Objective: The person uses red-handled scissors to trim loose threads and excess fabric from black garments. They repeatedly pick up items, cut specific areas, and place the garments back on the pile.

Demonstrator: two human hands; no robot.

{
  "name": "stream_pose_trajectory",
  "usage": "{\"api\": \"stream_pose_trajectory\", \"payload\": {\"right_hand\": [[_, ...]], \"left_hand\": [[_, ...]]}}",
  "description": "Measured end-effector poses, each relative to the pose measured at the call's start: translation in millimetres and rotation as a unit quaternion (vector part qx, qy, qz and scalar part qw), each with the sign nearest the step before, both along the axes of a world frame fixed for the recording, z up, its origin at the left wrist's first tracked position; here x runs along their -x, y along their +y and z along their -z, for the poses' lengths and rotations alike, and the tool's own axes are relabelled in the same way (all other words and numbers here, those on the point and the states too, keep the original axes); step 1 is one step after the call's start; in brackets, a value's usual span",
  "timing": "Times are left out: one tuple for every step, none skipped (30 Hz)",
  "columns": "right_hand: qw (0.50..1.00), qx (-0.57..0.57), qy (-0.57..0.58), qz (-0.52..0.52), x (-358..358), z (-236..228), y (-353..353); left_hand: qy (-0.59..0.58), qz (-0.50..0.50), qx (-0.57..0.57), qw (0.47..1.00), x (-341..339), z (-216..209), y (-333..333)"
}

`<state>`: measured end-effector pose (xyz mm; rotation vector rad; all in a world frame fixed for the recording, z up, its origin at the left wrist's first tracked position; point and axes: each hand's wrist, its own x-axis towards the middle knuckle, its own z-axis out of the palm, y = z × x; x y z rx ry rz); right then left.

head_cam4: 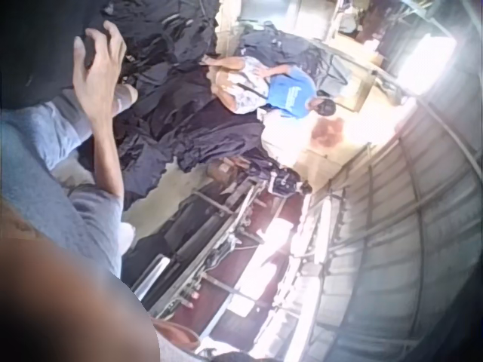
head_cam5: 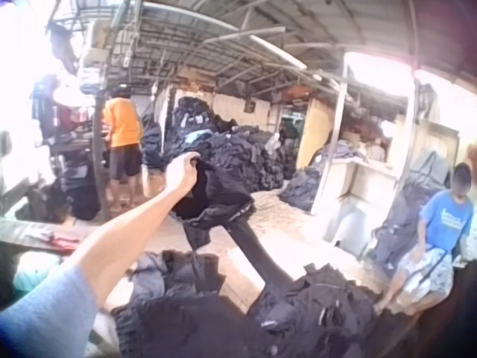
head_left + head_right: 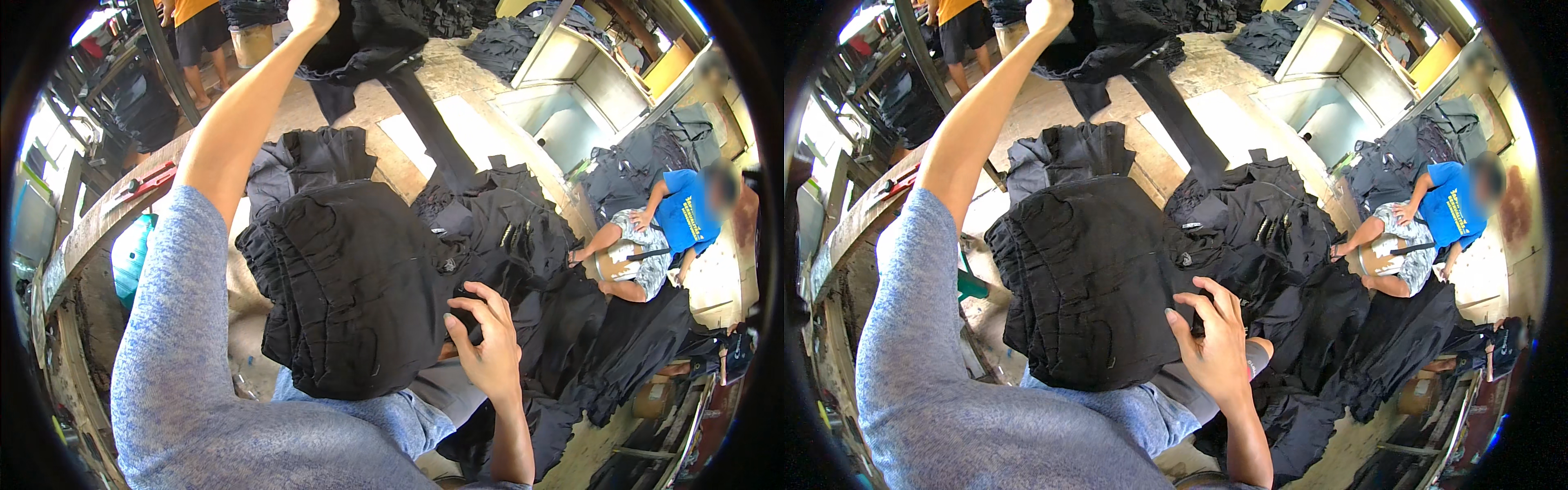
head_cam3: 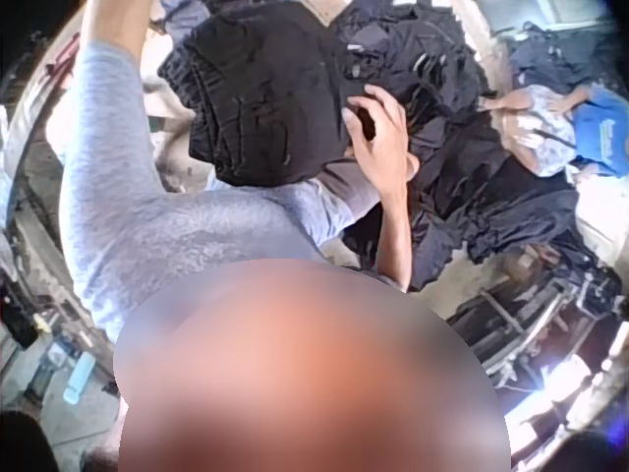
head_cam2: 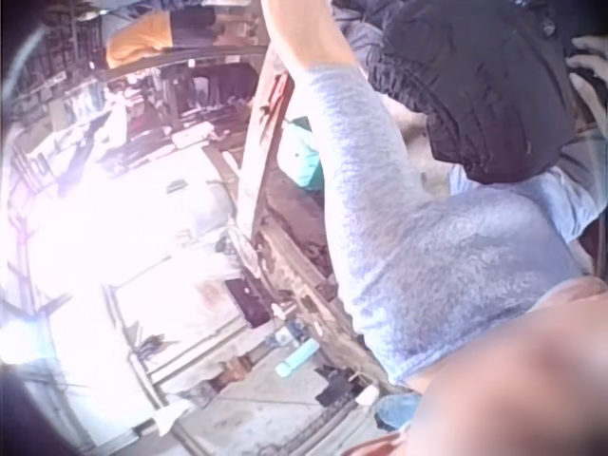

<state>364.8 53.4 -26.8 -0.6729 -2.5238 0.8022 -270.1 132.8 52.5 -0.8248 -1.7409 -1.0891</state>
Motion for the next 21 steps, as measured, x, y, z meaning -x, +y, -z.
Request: {"api": "stream_pose_trajectory", "payload": {"right_hand": [[1.0, 0.002, 0.003, -0.003, 2.3, 1.1, 0.9], [1.0, 0.004, 0.007, -0.009, 4.7, 2.5, 2.1], [1.0, 0.007, 0.01, -0.015, 7.5, 4.4, 3.5], [1.0, 0.013, 0.01, -0.022, 10.6, 6.7, 4.6], [0.999, 0.0, 0.018, -0.03, 14.6, 9.9, 5.0], [0.999, 0.014, 0.023, -0.042, 19.8, 13.5, 3.9], [0.998, 0.027, 0.029, -0.053, 26.2, 17.7, 0.8], [0.997, 0.035, 0.037, -0.063, 34.5, 21.7, -1.9], [0.996, 0.045, 0.04, -0.072, 44.1, 26.6, -8.0], [0.995, 0.047, 0.035, -0.076, 55.0, 31.5, -16.7], [0.995, 0.053, 0.04, -0.077, 66.8, 36.7, -29.5], [0.995, 0.054, 0.035, -0.072, 78.2, 42.0, -44.4], [0.998, 0.041, 0.009, -0.054, 89.6, 48.0, -61.7], [0.998, 0.036, -0.014, -0.048, 99.0, 54.3, -77.0], [0.998, 0.039, -0.019, -0.044, 105.2, 60.5, -89.4], [0.998, 0.041, -0.022, -0.037, 107.4, 66.2, -98.7], [0.998, 0.044, -0.022, -0.026, 107.3, 71.5, -104.3], [0.997, 0.058, -0.044, -0.021, 104.7, 76.0, -107.0], [0.997, 0.074, -0.026, -0.014, 98.3, 79.2, -107.2], [0.997, 0.078, -0.012, -0.017, 93.5, 81.6, -106.7], [0.996, 0.084, -0.009, -0.019, 88.1, 82.5, -105.9]], "left_hand": [[0.012, -0.006, 0.02, 1.0, 1.8, 2.6, -8.5], [0.025, -0.011, 0.041, 0.999, 2.7, 7.6, -16.4], [0.023, -0.008, 0.075, 0.997, 2.4, 15.6, -24.0], [0.019, -0.006, 0.111, 0.994, 1.1, 26.8, -32.3], [0.014, -0.005, 0.148, 0.989, -1.4, 38.6, -38.8], [-0.031, -0.065, 0.304, 0.95, -4.7, 49.5, -43.1], [-0.074, -0.121, 0.451, 0.881, -10.5, 60.1, -45.2], [-0.104, -0.18, 0.582, 0.786, -16.7, 66.0, -44.4], [-0.125, -0.121, 0.719, 0.673, -27.1, 73.0, -42.2], [-0.131, -0.067, 0.827, 0.543, -40.6, 77.3, -39.2], [-0.174, -0.011, 0.8, 0.575, -56.8, 81.2, -40.6], [-0.21, 0.042, 0.761, 0.613, -77.6, 88.3, -46.8], [-0.23, 0.093, 0.736, 0.63, -97.2, 88.5, -49.4], [-0.244, 0.147, 0.708, 0.646, -117.8, 87.5, -49.7], [-0.221, 0.205, 0.67, 0.678, -135.7, 87.1, -62.1], [-0.21, 0.269, 0.653, 0.677, -153.7, 84.8, -69.5], [-0.214, 0.308, 0.656, 0.655, -168.5, 79.5, -77.7], [-0.208, 0.359, 0.648, 0.639, -182.5, 74.2, -90.1], [-0.224, 0.393, 0.643, 0.618, -198.0, 70.4, -101.5], [-0.222, 0.423, 0.647, 0.594, -213.2, 66.8, -113.0], [-0.223, 0.485, 0.637, 0.556, -226.4, 61.7, -126.0]]}}
